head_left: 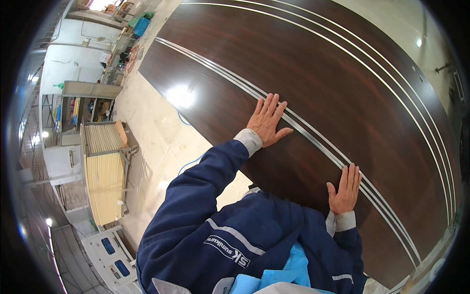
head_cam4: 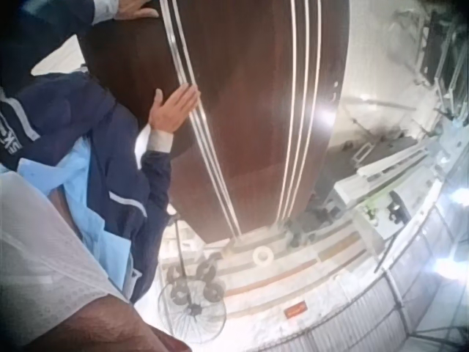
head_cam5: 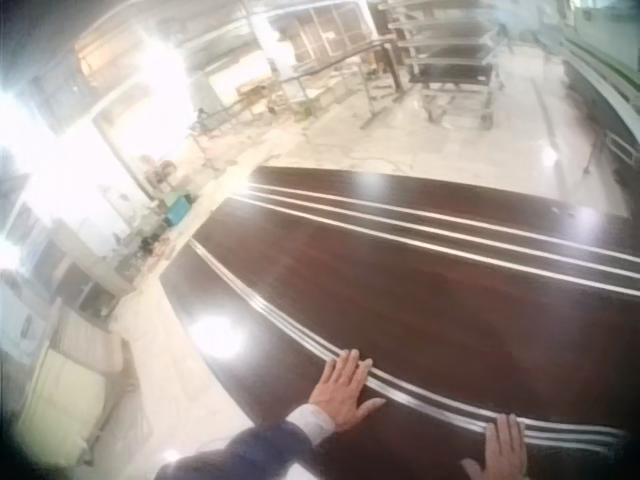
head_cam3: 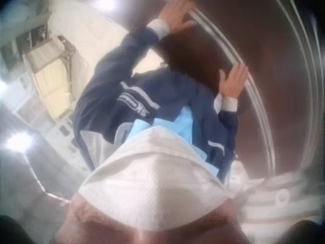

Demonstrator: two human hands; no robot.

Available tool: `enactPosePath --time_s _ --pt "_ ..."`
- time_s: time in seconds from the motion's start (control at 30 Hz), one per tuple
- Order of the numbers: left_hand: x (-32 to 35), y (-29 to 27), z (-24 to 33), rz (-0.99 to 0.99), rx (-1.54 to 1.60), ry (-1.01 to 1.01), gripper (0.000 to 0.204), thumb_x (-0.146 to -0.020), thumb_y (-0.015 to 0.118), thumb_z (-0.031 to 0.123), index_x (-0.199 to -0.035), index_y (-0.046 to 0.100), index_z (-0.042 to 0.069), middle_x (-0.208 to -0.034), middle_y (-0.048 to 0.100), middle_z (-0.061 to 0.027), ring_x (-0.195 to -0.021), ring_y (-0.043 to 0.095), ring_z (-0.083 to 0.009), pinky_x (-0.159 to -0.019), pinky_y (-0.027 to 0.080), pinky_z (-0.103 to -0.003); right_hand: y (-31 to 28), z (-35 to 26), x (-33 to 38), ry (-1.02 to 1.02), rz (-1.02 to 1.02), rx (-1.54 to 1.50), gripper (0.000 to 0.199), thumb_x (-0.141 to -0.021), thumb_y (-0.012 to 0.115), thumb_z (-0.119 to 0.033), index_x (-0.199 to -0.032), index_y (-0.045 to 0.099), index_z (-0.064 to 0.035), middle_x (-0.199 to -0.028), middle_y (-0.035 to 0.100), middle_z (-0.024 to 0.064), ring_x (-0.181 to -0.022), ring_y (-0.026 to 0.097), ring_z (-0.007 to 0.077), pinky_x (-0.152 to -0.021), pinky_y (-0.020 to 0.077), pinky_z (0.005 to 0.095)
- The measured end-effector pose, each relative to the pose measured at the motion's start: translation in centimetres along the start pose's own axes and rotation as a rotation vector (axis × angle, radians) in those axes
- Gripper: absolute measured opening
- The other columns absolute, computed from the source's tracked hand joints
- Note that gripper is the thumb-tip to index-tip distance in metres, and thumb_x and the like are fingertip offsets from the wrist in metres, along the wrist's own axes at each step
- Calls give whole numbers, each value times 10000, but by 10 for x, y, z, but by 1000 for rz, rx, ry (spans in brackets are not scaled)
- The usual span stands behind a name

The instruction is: The person positions a large dark wood panel on a metal stand, then uses a blue utility knife to cut and apply thin white decorative strips along the surface. They repeatedly align, press, and adjust the strips by hand to ensure they adhere properly.

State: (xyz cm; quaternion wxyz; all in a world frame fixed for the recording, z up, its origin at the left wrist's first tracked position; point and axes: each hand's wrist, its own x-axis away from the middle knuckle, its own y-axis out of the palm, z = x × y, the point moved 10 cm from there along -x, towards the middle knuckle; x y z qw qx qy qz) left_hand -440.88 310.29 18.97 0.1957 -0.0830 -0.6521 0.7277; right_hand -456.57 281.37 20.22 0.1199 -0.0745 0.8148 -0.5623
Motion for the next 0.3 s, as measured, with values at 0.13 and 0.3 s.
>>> enactPosePath --time_s 0.13,0.3 --pt "-4 -14 3 145 59 49 819 -922 694 476 -1549 398 39 -1613 343 -264 -1526 274 -424 -1263 192 -532 3 6 -5 60 -7 -47 816 -902 736 -417 -1504 450 53 -1601 380 286 -1507 316 481 -1247 217 605" --pt "-50 42 59 60 172 117 816 -858 782 396 -1524 456 55 -1633 352 -219 -1539 258 -413 -1277 167 -517 0 35 24 284 59 -42 888 -845 767 -500 -1505 463 12 -1597 396 253 -1511 312 466 -1245 211 621"
